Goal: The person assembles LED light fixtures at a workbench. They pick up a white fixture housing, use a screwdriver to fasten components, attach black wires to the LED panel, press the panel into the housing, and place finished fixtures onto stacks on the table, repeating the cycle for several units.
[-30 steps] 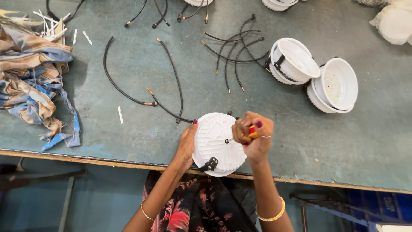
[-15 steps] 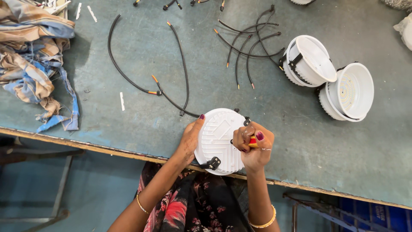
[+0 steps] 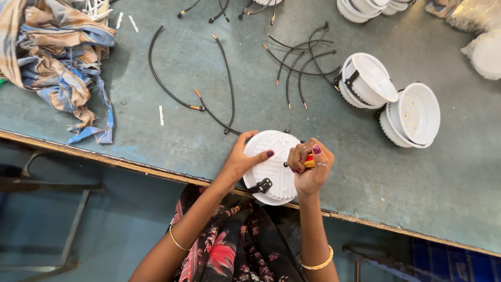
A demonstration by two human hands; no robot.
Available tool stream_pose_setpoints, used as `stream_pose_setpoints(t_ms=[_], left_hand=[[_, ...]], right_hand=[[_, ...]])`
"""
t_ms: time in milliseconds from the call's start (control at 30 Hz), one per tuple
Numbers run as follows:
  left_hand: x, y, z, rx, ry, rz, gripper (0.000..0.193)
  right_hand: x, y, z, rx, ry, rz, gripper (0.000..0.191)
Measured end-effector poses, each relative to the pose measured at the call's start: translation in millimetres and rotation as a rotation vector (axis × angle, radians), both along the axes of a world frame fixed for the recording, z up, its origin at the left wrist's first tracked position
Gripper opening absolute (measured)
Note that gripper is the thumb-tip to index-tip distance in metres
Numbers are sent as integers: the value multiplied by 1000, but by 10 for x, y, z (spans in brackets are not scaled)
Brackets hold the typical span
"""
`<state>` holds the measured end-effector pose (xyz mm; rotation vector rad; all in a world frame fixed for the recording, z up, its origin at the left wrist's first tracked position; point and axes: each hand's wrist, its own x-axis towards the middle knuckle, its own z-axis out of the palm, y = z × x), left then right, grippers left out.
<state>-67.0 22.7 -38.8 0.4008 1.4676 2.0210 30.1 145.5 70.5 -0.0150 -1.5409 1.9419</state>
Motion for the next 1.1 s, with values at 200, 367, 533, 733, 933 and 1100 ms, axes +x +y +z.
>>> stream_pose_setpoints(t_ms=[200,367,533,733,933,1100], left_hand=[[66,-8,23,-72,-26,-14,71],[69,-70,125,-74,-52,-67,66],[97,-61,195,-100,-45,-57,69],[62,-63,186,-125,-16,-94,69],[36,-53,191,-190,-35,-90,67],[35,-72,198,-135,-21,-111,66]], right_hand=[[114,-89,57,10,-7,40,41],[214,-135,108,73,-6,45,38],[268,-46,89,117,-7,117,40],[230,298,-29,121,89,484,44],[403,815,604,-92,472,564,45],[769,1045,955,-563,545,-7,58]])
